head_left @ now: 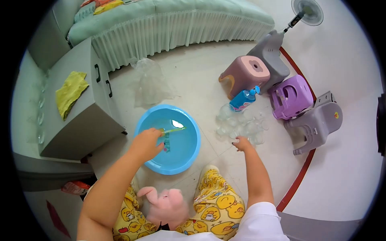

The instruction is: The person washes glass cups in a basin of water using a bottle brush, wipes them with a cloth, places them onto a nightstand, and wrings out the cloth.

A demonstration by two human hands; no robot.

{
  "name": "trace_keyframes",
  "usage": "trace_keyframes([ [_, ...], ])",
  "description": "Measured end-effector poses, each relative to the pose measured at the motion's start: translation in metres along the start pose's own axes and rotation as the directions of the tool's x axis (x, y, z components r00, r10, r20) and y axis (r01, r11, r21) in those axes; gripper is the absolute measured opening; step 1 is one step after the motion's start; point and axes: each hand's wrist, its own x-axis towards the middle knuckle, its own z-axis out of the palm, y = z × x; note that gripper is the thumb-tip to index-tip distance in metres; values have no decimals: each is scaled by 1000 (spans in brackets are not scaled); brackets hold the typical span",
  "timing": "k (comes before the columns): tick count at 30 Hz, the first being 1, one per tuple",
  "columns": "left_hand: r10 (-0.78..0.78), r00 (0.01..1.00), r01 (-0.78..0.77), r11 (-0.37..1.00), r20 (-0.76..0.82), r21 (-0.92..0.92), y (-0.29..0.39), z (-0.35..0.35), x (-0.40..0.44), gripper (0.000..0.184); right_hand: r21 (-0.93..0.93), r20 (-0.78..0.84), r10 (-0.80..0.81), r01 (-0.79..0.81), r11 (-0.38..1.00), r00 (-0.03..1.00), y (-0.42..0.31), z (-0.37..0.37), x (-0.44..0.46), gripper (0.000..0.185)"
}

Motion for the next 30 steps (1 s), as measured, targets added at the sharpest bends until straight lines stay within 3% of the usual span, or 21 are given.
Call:
trace_keyframes([
  [1,-5,1000,5,1000,12,-1,-2,7,2,26,1,12,6,-6,1000,1000,9,15,8,47],
  [3,24,999,-22,999,-40,40,-12,13,9,26,-97,-237,-112,91,991,965,11,46,35,57],
  [4,11,999,-9,998,-30,55,-12,14,11,26,-83,-222,-116,99,992,968,14,58,49,57],
  [6,-78,996,77,997,34,21,-11,13,9,25,-119,-366,-196,163,980,910,19,81,65,62],
  [7,-86,995,85,996,49,36,-12,16,9,25,-102,-354,-189,164,981,916,20,91,74,62],
  [9,-65,998,65,998,7,22,-18,18,9,26,158,-223,26,10,987,975,12,90,86,62],
  [13,-48,999,48,998,-13,39,-19,19,11,25,82,-147,-3,15,997,989,15,101,96,59],
  [19,-100,995,100,994,3,34,-21,18,7,23,73,-327,-41,68,995,944,22,123,119,36],
  [21,-46,998,48,997,-45,57,-29,20,2,23,53,-463,-49,82,995,885,17,122,114,25],
  [24,-62,997,65,996,-48,59,-34,20,-4,22,95,-521,-12,72,993,854,11,121,102,22],
  [28,-155,988,155,987,1,41,-34,16,-13,23,121,-470,-30,98,988,882,2,114,82,23],
  [30,-84,996,84,996,-20,7,-41,19,-17,23,131,-505,-55,139,982,861,-4,110,70,23],
])
